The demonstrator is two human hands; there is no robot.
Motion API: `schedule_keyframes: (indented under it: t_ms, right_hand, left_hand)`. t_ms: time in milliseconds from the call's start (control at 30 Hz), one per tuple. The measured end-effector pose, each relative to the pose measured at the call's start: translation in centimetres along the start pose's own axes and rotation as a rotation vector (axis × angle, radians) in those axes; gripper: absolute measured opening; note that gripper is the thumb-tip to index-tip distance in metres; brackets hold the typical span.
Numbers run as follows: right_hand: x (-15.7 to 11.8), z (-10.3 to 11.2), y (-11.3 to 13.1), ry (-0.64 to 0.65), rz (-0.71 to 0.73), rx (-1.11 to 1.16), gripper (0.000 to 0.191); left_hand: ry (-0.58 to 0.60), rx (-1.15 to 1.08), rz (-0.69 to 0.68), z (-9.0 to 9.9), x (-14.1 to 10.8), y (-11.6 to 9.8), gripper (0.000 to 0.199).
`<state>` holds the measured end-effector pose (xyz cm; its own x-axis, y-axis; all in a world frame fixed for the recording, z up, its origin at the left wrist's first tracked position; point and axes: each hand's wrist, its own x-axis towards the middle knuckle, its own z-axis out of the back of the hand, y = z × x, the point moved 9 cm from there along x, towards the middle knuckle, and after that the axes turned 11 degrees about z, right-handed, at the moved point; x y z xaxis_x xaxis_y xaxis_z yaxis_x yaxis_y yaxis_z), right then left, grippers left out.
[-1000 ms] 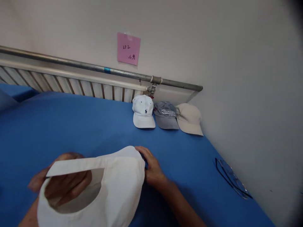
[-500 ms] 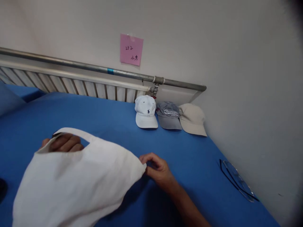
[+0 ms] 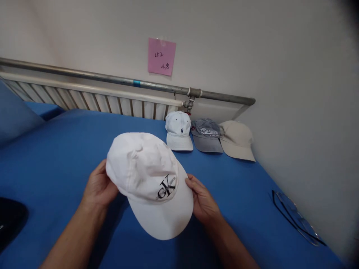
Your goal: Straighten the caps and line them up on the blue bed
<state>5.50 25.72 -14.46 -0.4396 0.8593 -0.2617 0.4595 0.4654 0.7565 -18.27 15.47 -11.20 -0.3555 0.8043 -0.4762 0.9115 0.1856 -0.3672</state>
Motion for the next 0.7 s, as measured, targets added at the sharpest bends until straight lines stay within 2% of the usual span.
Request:
schedule_keyframes:
  t_ms: [67,200,367,533,633,700]
  right_hand:
    - [0.2,0.5,-0.3,-0.047,-0.035,0.045,0.022]
    - [0.5,1.2,-1.0,-0.107,-0.089,0.13,0.014]
    - [0.8,1.4,-1.3,-0.053,-0.096,0.158,0.008]
    - [0.9,1.3,-1.5,-0.042,-0.099,0.17,0.01]
    - [0.6,1.0,-2.0,-0.072,-0.11,0.202,0.009]
    - [0.4,0.5,-2.5,-0.067,-0.126,0.205,0.01]
  left_hand:
    - [-0.065,0.009,0.007,-0.1,0.1,0.9,0.029]
    - [-0.111,0.036,0.036,-0.3,0.0,2.1,0.03]
    - [-0.03,0.03,0.006,-1.2,-0.4,1.9,0.03]
    - [0.01,-0.038,-0.008,-1.6,-0.5,2.1,0.038]
    - [0.042,-0.093,-0.012,-1.2,-0.1,2.5,0.042]
    - [0.069,-0.118,0.039,-0.9,0.3,3.4,0.043]
